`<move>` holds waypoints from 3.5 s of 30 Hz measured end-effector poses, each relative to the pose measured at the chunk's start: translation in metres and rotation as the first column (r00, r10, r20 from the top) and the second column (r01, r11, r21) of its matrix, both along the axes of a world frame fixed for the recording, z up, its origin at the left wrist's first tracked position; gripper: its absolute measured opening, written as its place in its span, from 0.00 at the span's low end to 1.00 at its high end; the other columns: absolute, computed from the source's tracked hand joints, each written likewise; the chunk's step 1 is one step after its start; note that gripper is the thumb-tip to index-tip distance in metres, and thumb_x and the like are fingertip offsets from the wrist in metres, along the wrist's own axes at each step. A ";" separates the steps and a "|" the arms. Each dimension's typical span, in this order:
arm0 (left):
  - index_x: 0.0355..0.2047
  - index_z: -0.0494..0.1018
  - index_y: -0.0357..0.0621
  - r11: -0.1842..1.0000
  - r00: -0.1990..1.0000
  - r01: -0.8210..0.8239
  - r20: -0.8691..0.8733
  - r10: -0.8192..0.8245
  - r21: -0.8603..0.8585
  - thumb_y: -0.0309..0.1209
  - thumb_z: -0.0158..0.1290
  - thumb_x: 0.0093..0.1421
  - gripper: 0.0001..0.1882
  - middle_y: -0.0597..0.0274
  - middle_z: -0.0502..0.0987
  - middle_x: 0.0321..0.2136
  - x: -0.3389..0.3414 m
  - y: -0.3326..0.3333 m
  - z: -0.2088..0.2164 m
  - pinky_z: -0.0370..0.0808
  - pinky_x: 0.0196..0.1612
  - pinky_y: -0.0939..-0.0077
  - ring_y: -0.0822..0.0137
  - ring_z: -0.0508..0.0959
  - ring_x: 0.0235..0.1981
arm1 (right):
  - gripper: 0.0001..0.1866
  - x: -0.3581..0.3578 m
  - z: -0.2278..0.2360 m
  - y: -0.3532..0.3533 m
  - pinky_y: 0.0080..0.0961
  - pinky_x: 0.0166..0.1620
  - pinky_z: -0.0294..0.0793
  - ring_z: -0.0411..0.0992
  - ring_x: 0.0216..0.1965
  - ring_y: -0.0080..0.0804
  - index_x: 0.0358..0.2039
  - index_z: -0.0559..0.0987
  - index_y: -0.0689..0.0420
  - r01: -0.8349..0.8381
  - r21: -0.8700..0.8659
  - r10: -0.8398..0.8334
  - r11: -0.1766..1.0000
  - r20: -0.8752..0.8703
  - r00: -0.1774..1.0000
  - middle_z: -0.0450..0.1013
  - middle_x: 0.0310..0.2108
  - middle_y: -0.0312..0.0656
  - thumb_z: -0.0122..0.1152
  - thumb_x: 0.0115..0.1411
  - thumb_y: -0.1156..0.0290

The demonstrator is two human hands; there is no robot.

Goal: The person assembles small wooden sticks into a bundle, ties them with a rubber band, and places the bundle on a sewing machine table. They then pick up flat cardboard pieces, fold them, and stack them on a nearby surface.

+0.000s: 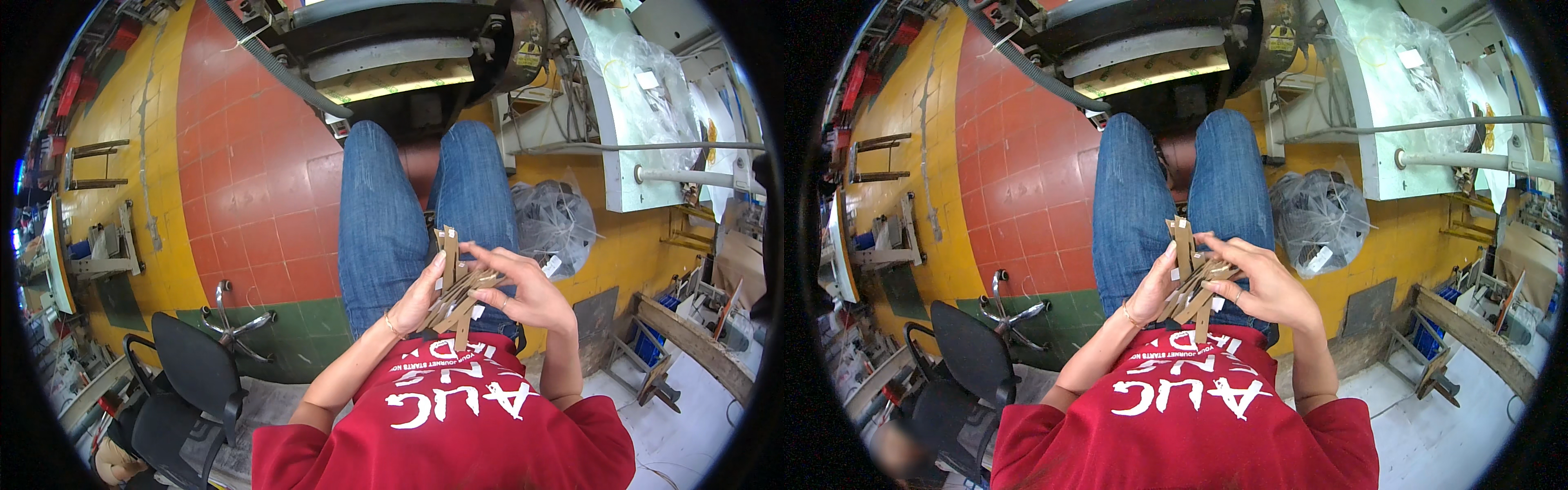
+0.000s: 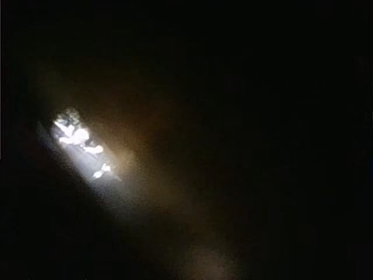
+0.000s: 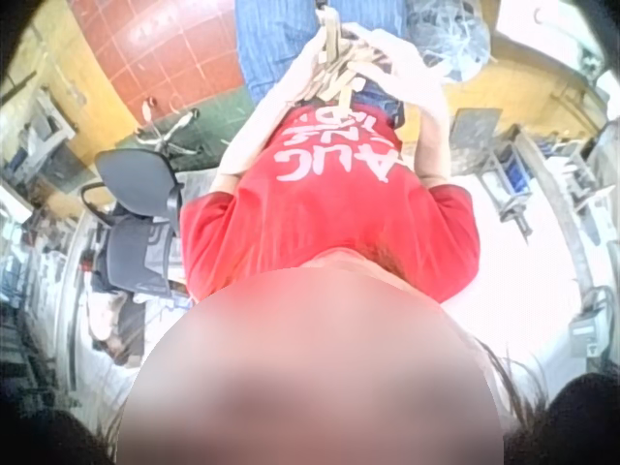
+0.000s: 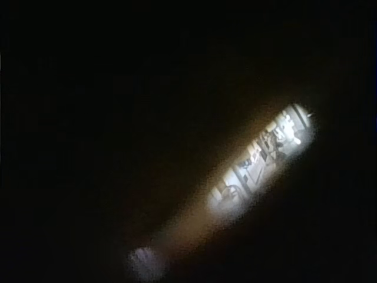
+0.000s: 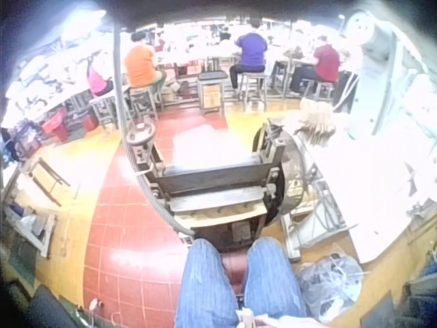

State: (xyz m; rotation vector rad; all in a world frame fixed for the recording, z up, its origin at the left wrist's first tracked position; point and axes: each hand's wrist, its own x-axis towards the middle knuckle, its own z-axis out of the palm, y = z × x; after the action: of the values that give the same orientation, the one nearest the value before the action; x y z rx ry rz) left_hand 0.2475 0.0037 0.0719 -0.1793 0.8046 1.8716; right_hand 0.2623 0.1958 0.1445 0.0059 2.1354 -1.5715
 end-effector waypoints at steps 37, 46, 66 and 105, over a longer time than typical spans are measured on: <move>0.63 0.54 0.41 0.962 0.967 0.237 -0.126 -0.221 0.133 0.53 0.31 0.68 0.33 0.54 0.67 0.53 -0.022 -0.012 0.017 0.68 0.58 0.68 0.65 0.69 0.55 | 0.27 -0.044 0.025 0.012 0.24 0.44 0.76 0.73 0.45 0.29 0.50 0.74 0.61 -0.098 0.005 0.098 0.995 0.011 0.995 0.71 0.44 0.41 0.70 0.50 0.67; 0.60 0.56 0.43 0.827 0.886 0.013 0.376 -0.270 0.563 0.42 0.41 0.68 0.26 0.45 0.69 0.49 0.011 -0.014 -0.005 0.76 0.51 0.66 0.60 0.73 0.51 | 0.35 -0.028 -0.021 0.004 0.33 0.55 0.68 0.68 0.52 0.36 0.61 0.64 0.57 -0.196 -0.589 0.239 0.784 -0.006 0.971 0.64 0.55 0.45 0.66 0.54 0.66; 0.53 0.64 0.38 0.968 0.993 0.106 0.028 -0.115 0.228 0.37 0.55 0.61 0.24 0.52 0.73 0.42 0.018 -0.011 0.019 0.74 0.51 0.67 0.61 0.74 0.48 | 0.31 -0.021 -0.048 -0.010 0.25 0.43 0.75 0.75 0.38 0.27 0.49 0.75 0.62 -0.092 -0.652 0.119 0.752 -0.004 0.993 0.76 0.37 0.40 0.73 0.47 0.58; 0.39 0.67 0.48 0.897 0.942 -0.335 0.087 0.323 0.290 0.48 0.41 0.67 0.17 0.42 0.61 0.60 -0.023 -0.021 0.018 0.67 0.57 0.64 0.60 0.62 0.61 | 0.28 -0.016 -0.040 -0.016 0.15 0.35 0.69 0.71 0.33 0.19 0.50 0.73 0.62 0.413 -0.340 -0.384 0.845 0.153 0.911 0.74 0.37 0.40 0.45 0.66 0.48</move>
State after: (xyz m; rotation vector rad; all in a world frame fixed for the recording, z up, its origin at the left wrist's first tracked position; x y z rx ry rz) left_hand 0.2240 -0.0169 0.0903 -0.1639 0.4719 2.2797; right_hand 0.2463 0.1797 0.1044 0.4088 1.8236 -2.1529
